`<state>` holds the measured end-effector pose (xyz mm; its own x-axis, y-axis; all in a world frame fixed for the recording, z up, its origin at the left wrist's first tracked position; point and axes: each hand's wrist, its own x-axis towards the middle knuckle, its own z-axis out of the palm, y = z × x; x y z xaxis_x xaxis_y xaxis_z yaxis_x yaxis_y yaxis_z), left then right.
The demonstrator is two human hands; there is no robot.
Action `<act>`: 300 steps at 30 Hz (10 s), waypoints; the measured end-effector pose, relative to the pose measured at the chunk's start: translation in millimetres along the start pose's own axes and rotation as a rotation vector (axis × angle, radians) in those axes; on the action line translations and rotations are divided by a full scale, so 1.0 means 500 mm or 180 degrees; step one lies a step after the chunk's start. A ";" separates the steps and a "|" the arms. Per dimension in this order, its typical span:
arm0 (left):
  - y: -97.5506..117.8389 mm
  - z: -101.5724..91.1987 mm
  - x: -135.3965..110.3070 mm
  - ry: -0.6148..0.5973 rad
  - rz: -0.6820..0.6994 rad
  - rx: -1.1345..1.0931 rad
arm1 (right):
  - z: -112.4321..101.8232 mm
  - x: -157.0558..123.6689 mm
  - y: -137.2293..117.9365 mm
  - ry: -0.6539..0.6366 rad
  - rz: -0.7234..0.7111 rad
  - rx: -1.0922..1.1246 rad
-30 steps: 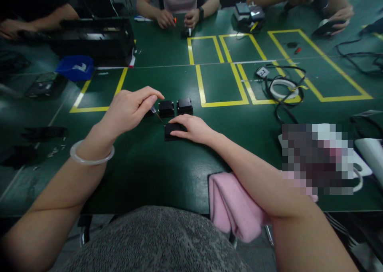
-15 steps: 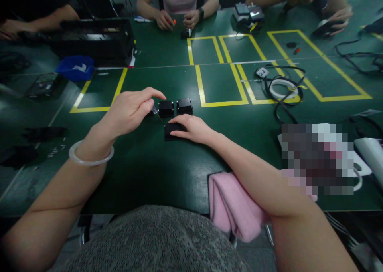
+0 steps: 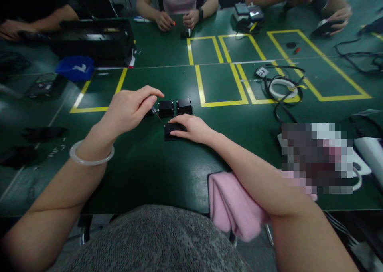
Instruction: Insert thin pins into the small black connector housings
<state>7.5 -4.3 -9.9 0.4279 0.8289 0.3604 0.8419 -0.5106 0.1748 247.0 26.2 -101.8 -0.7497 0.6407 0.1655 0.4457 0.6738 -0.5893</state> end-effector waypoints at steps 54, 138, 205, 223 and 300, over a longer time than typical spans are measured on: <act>-0.008 -0.009 0.000 -0.0167 0.0008 0.0004 | 0.000 -0.001 0.004 0.0026 -0.0035 0.0015; -0.001 -0.009 -0.003 -0.0171 0.0259 -0.0325 | 0.001 0.000 0.004 0.0030 -0.0064 -0.0008; -0.002 -0.009 -0.001 -0.0176 0.0138 -0.0159 | 0.002 0.001 0.004 0.0037 -0.0058 -0.0002; -0.012 -0.011 0.005 -0.0313 -0.0089 -0.0321 | 0.001 -0.001 0.003 0.0044 -0.0070 0.0010; -0.012 -0.014 0.006 -0.0280 -0.0280 -0.0014 | 0.001 0.000 0.004 0.0058 -0.0039 0.0045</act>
<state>1.4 -0.3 -3.6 0.3799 0.8872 0.2618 0.8760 -0.4360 0.2064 247.5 27.4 -103.5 -0.7459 0.6392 0.1871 0.4296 0.6764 -0.5982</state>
